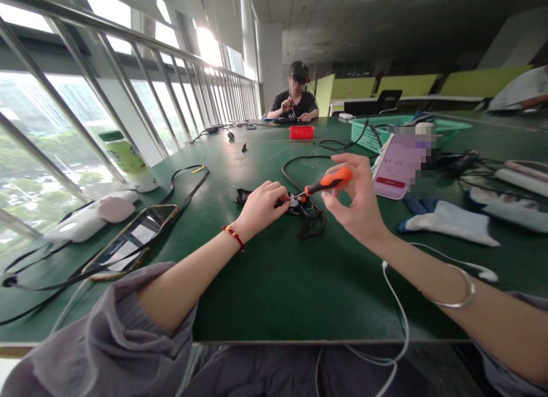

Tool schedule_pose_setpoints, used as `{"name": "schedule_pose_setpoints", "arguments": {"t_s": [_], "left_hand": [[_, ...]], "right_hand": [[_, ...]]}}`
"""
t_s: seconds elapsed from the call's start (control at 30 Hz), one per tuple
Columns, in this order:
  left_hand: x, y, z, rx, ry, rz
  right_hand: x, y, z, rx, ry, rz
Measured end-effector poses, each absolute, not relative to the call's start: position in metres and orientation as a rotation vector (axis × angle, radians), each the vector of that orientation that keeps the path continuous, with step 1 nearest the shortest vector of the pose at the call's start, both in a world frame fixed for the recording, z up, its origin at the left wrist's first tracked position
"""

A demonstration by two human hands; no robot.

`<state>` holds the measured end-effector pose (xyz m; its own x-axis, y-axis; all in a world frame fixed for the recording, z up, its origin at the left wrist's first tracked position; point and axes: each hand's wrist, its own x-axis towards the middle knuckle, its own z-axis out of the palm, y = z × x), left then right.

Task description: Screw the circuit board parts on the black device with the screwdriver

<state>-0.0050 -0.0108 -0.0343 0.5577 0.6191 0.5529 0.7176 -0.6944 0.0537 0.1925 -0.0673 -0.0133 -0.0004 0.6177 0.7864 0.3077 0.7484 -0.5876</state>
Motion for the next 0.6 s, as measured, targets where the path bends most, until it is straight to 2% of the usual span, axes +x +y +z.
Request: {"name": "schedule_pose_setpoints", "arguments": {"t_s": [0.17, 0.33, 0.6], "left_hand": [[-0.0057, -0.0106, -0.0349, -2.613, -1.131, -0.822], [-0.0051, -0.0101, -0.0349, -2.612, -1.129, -0.824], [-0.0052, -0.0098, -0.0358, -2.611, -1.125, -0.832]], "right_hand": [[0.1914, -0.0708, -0.0137, -0.929, -1.64, 0.29], [0.1899, -0.0714, -0.015, -0.797, -1.654, 0.25], [0.1893, -0.0714, -0.0171, -0.895, -1.632, 0.289]]}}
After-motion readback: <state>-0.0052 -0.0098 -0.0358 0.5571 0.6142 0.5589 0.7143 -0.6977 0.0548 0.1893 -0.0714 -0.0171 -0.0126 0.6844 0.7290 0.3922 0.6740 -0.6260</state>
